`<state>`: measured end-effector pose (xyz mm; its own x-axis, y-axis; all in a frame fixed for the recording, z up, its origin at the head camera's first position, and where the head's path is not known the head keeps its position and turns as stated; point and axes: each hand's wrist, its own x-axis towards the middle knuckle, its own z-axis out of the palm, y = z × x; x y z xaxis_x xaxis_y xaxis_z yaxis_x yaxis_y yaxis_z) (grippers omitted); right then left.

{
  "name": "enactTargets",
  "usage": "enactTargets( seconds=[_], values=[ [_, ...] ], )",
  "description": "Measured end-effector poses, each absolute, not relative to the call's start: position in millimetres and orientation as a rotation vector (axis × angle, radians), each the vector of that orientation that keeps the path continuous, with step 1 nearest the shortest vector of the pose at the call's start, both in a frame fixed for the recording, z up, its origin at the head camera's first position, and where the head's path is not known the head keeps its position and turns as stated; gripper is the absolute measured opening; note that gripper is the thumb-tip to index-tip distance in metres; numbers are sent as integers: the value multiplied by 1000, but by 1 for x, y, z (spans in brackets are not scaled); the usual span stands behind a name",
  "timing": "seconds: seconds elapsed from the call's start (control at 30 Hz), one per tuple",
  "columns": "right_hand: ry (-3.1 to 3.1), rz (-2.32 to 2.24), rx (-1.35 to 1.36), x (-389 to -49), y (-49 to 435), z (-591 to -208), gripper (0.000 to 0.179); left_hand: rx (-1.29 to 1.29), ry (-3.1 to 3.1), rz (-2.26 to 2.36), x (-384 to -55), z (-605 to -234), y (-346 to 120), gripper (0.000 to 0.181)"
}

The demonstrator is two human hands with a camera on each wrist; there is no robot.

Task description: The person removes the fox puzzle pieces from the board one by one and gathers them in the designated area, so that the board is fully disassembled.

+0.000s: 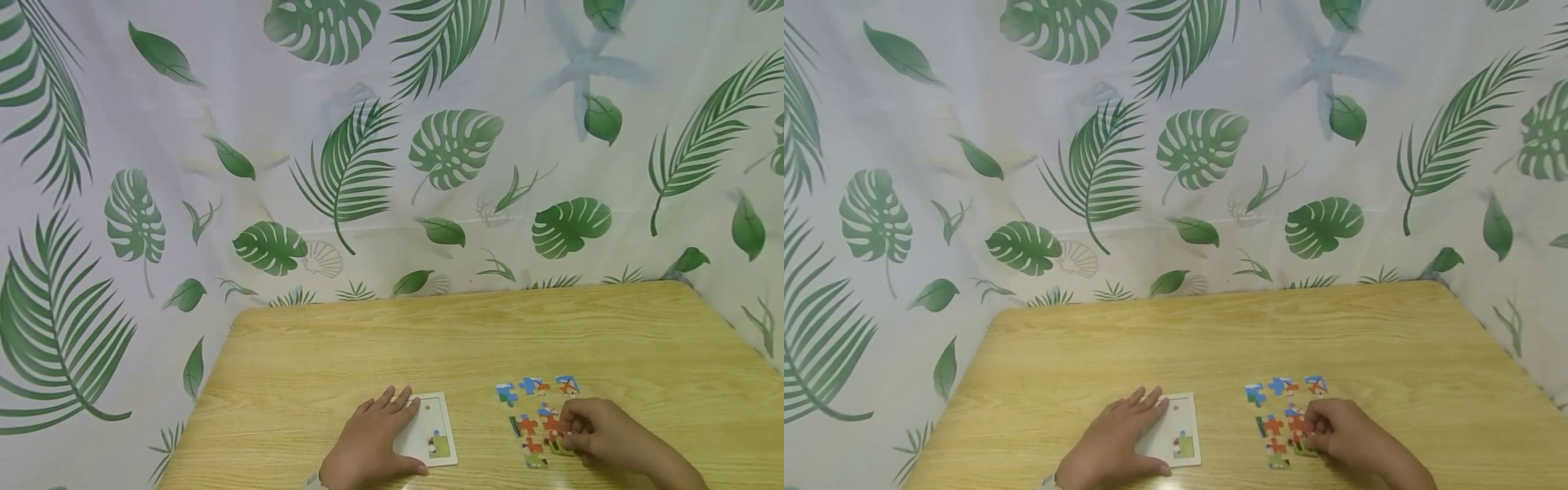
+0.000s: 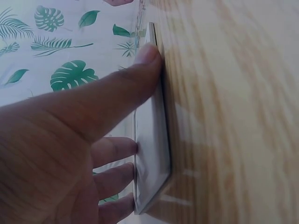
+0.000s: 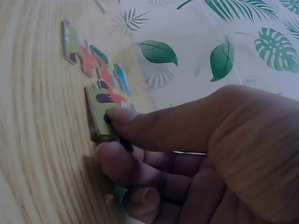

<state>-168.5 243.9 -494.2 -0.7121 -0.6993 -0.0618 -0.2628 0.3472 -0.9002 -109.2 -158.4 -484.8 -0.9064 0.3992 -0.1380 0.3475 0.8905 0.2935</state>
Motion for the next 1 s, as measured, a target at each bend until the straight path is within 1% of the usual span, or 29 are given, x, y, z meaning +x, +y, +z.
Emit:
enactTargets(
  seconds=[0.27,0.57,0.87,1.0],
  values=[
    [2318,-1218,-819,-165,244,-494,12,573,2872,386,-108,-485,-157,101],
    [2419,-1120,-849,-161,245,-489,26,576,2876,380,-108,-485,-157,100],
    [2386,-1098,-872,-157,246,-488,26,582,2858,396,-109,-485,-157,101],
    [2392,-1075,-867,-155,245,-487,29,582,2865,393,-109,-484,-157,102]
  ],
)
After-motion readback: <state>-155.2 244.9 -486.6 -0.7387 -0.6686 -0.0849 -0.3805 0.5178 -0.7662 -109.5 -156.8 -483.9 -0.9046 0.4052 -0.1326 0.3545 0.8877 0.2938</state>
